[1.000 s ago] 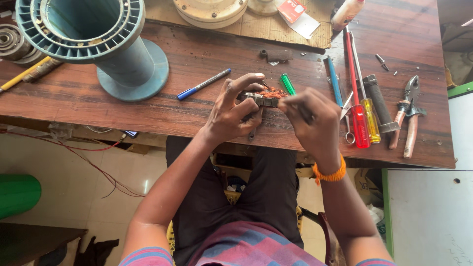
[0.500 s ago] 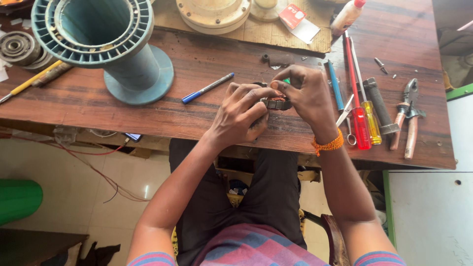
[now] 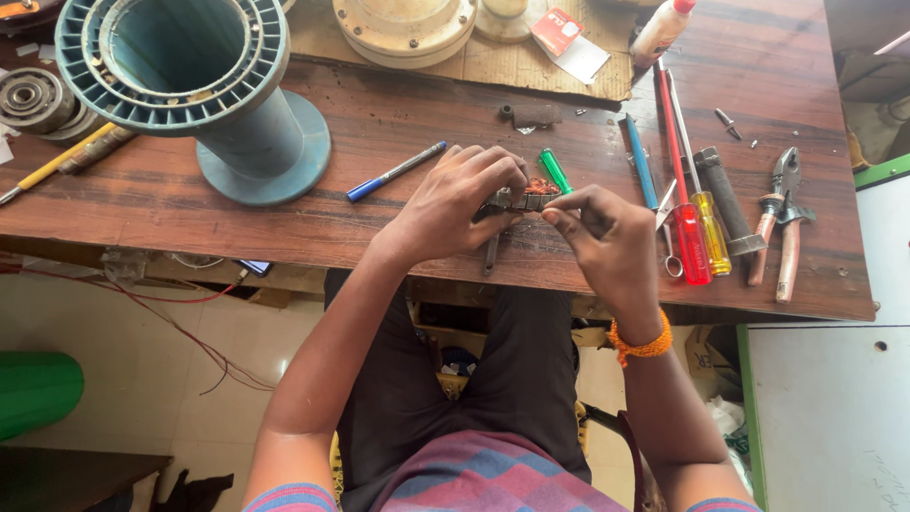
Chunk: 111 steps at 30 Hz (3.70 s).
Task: The person sits at a workbench repairing an electric motor armature with copper windings. They hold the armature, work on the windings and slots by hand, use a screwdriver on it, pick up a marker and mark the armature, then resume adjusting the windings and components by hand.
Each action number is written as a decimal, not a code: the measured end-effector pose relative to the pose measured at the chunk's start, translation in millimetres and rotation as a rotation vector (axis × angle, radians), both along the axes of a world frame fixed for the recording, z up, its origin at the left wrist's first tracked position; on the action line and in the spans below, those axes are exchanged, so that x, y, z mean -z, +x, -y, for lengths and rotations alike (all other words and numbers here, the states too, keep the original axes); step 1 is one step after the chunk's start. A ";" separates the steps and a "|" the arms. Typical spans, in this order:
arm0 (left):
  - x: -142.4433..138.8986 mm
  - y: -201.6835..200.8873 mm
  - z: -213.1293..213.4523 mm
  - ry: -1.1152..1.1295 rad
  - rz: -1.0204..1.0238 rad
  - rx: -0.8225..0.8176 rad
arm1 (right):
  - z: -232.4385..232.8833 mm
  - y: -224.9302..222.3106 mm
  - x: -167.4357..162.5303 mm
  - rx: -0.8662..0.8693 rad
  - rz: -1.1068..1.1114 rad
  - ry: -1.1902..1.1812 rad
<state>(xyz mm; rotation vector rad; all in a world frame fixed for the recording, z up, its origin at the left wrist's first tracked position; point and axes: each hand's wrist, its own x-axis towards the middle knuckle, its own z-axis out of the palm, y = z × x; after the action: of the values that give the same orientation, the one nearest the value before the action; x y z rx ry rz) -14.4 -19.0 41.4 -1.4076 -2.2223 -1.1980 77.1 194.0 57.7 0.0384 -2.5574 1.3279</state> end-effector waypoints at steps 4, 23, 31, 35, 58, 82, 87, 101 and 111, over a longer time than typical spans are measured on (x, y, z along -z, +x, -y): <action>3.4 -1.5 0.0 -0.018 -0.031 0.001 | 10.0 3.9 21.2 -0.042 -0.127 0.063; 43.1 4.2 -1.7 0.216 -0.339 -0.065 | -14.0 10.6 36.2 -0.209 -0.272 -0.018; 55.0 6.3 -9.0 0.245 -0.303 -0.143 | 5.1 -23.7 -13.3 -0.164 -0.284 0.136; 52.6 7.3 -8.9 0.261 -0.310 -0.146 | 14.8 -47.3 -24.1 -0.181 -0.193 0.206; 5.2 -6.1 0.7 0.034 0.031 0.057 | -1.8 -5.6 4.9 -0.072 -0.123 0.067; 53.6 5.8 -1.8 0.219 -0.330 -0.084 | -7.3 12.5 27.5 -0.172 -0.216 0.057; 60.4 11.6 -10.3 0.245 -0.315 -0.149 | 3.3 -2.1 -5.8 -0.125 -0.235 0.135; 37.7 21.1 -9.7 0.131 -0.279 -0.192 | 1.8 -71.2 -15.6 -0.247 0.162 -0.066; 3.3 1.4 -2.2 -0.022 0.001 -0.021 | 0.0 -11.9 -9.0 -0.046 -0.043 0.078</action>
<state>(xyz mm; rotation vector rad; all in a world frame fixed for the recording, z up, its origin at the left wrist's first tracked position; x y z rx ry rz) -12.9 -16.9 38.1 -1.3892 -2.2513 -1.1712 65.2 194.0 66.7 0.1397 -2.5857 1.2297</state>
